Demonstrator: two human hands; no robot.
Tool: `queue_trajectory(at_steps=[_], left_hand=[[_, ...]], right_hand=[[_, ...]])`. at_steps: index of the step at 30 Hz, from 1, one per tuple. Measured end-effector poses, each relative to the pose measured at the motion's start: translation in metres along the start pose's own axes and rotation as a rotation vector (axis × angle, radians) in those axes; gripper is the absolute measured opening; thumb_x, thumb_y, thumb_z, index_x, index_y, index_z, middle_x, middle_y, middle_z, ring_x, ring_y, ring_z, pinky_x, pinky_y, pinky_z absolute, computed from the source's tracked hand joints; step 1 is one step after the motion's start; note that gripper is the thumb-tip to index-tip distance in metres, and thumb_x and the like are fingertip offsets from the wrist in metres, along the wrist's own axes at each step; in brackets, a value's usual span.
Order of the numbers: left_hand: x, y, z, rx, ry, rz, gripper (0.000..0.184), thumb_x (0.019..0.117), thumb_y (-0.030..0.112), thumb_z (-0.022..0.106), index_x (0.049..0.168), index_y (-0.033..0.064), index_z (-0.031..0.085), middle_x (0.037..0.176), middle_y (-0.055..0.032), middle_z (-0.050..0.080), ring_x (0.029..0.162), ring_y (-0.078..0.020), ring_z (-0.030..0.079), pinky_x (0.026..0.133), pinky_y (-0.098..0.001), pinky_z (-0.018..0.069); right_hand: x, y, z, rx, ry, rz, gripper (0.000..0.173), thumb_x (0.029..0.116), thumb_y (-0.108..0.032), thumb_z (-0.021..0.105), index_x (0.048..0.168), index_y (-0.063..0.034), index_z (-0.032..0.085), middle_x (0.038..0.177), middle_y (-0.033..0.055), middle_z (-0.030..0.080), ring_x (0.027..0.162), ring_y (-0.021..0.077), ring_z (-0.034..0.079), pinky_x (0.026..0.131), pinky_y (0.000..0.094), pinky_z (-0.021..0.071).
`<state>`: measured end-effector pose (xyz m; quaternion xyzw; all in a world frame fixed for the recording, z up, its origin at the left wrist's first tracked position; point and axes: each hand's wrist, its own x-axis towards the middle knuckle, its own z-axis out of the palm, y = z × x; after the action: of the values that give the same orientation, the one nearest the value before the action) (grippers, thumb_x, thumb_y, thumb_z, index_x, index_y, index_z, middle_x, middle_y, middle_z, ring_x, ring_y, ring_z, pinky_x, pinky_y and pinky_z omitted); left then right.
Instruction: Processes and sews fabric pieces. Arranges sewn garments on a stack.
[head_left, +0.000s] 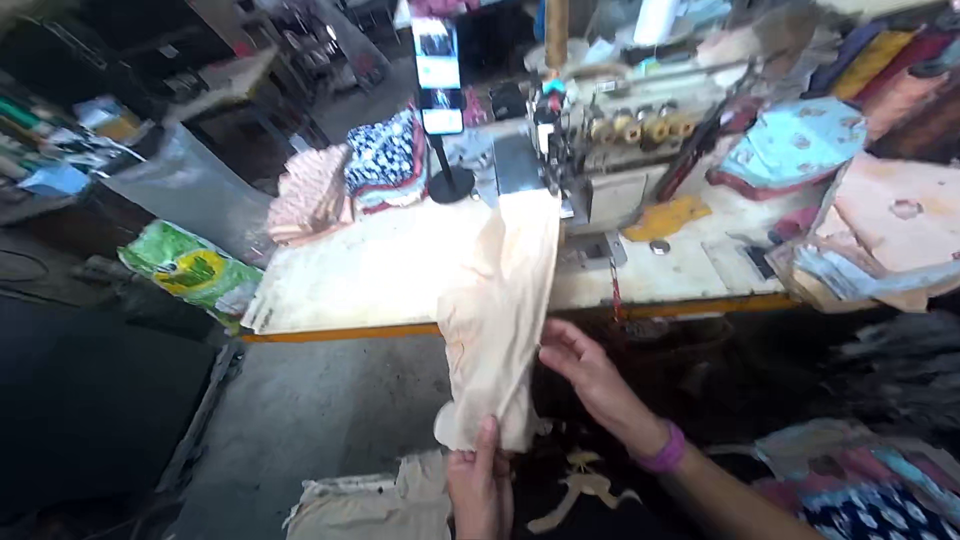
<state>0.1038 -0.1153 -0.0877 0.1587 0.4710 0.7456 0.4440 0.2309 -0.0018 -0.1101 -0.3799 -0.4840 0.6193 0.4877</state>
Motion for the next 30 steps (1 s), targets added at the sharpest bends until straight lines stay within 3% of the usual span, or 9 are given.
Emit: queue_trajectory(at_steps=[2, 3, 9, 12, 14, 18, 20, 22, 30], left_hand=[[0.0, -0.002, -0.001, -0.002, -0.021, 0.017, 0.024, 0.1007, -0.004, 0.048, 0.099, 0.0097, 0.068, 0.083, -0.0006, 0.078, 0.071, -0.0083, 0.075, 0.071, -0.026, 0.063], [0.0, -0.002, -0.001, -0.009, -0.024, 0.04, 0.027, 0.1017, -0.003, 0.048, 0.098, 0.0108, 0.07, 0.083, -0.0001, 0.078, 0.07, -0.0071, 0.074, 0.07, -0.0249, 0.0621], [-0.007, -0.005, 0.001, 0.028, -0.038, 0.107, 0.029, 0.0989, -0.008, 0.051, 0.098, 0.0135, 0.071, 0.086, 0.0032, 0.079, 0.075, -0.0058, 0.075, 0.073, -0.025, 0.0625], [-0.007, 0.007, 0.001, -0.052, -0.023, -0.032, 0.024, 0.0981, -0.01, 0.049, 0.102, 0.0076, 0.065, 0.086, -0.003, 0.078, 0.073, -0.0106, 0.076, 0.072, -0.0274, 0.0636], [-0.005, 0.013, -0.002, -0.136, -0.05, -0.296, 0.018, 0.1015, -0.005, 0.043, 0.109, 0.0055, 0.055, 0.09, -0.0056, 0.077, 0.077, -0.0128, 0.076, 0.074, -0.0272, 0.0633], [-0.001, 0.0, -0.012, -0.27, -0.01, -0.596, 0.018, 0.1037, 0.0, 0.04, 0.109, 0.0039, 0.056, 0.09, -0.0119, 0.076, 0.076, -0.0161, 0.076, 0.072, -0.0256, 0.0636], [-0.001, -0.003, -0.014, -0.261, 0.022, -0.596, 0.016, 0.1037, 0.0, 0.041, 0.111, 0.0031, 0.055, 0.09, -0.0126, 0.076, 0.077, -0.0166, 0.076, 0.073, -0.0264, 0.0638], [0.002, -0.006, -0.01, -0.246, 0.035, -0.579, 0.014, 0.1046, 0.002, 0.043, 0.112, 0.002, 0.056, 0.091, -0.013, 0.076, 0.078, -0.0176, 0.077, 0.075, -0.028, 0.0638], [0.008, -0.017, 0.004, -0.176, 0.045, -0.637, 0.014, 0.1037, -0.001, 0.045, 0.112, 0.0012, 0.056, 0.095, -0.0127, 0.075, 0.082, -0.0191, 0.076, 0.078, -0.0315, 0.0635]], right_hand=[[0.013, -0.001, 0.009, -0.01, 0.049, -0.086, 0.008, 0.0949, -0.013, 0.067, 0.092, -0.0058, 0.069, 0.08, -0.0057, 0.069, 0.076, 0.0005, 0.066, 0.074, 0.0204, 0.0561], [0.017, 0.0, 0.005, -0.02, 0.079, -0.11, 0.012, 0.0964, -0.012, 0.065, 0.086, -0.0071, 0.07, 0.076, -0.007, 0.068, 0.072, -0.0009, 0.064, 0.072, 0.0187, 0.055], [0.021, 0.007, -0.02, -0.034, 0.225, -0.103, 0.026, 0.1069, -0.018, 0.048, 0.099, -0.0027, 0.067, 0.083, -0.0047, 0.07, 0.078, 0.0037, 0.068, 0.078, 0.0244, 0.0584], [0.038, -0.009, -0.046, 0.074, -0.126, 0.05, 0.048, 0.0979, -0.038, 0.061, 0.127, 0.0003, 0.058, 0.11, 0.0001, 0.071, 0.103, 0.0107, 0.069, 0.095, 0.031, 0.0559], [0.044, -0.013, -0.049, -0.001, -0.499, 0.187, 0.063, 0.0831, -0.051, 0.077, 0.122, -0.004, 0.063, 0.108, -0.0078, 0.071, 0.102, 0.0011, 0.066, 0.094, 0.0236, 0.0531], [0.046, -0.017, -0.034, -0.095, -0.871, 0.373, 0.025, 0.0847, -0.013, 0.072, 0.107, -0.0084, 0.062, 0.094, -0.0123, 0.071, 0.09, -0.0037, 0.067, 0.087, 0.0204, 0.0564], [0.051, -0.019, -0.037, -0.11, -0.864, 0.399, 0.008, 0.0875, -0.008, 0.067, 0.092, -0.0127, 0.062, 0.084, -0.0124, 0.07, 0.08, -0.0032, 0.066, 0.08, 0.0208, 0.0563], [0.056, -0.02, -0.049, -0.157, -0.843, 0.375, 0.018, 0.0922, -0.011, 0.066, 0.075, -0.0168, 0.063, 0.072, -0.0137, 0.067, 0.069, -0.0054, 0.062, 0.069, 0.0175, 0.0523], [0.039, -0.047, -0.065, -0.277, -0.521, 0.303, 0.016, 0.0984, -0.01, 0.065, 0.084, -0.0091, 0.073, 0.076, -0.0118, 0.067, 0.073, -0.0067, 0.059, 0.073, 0.0152, 0.049]])
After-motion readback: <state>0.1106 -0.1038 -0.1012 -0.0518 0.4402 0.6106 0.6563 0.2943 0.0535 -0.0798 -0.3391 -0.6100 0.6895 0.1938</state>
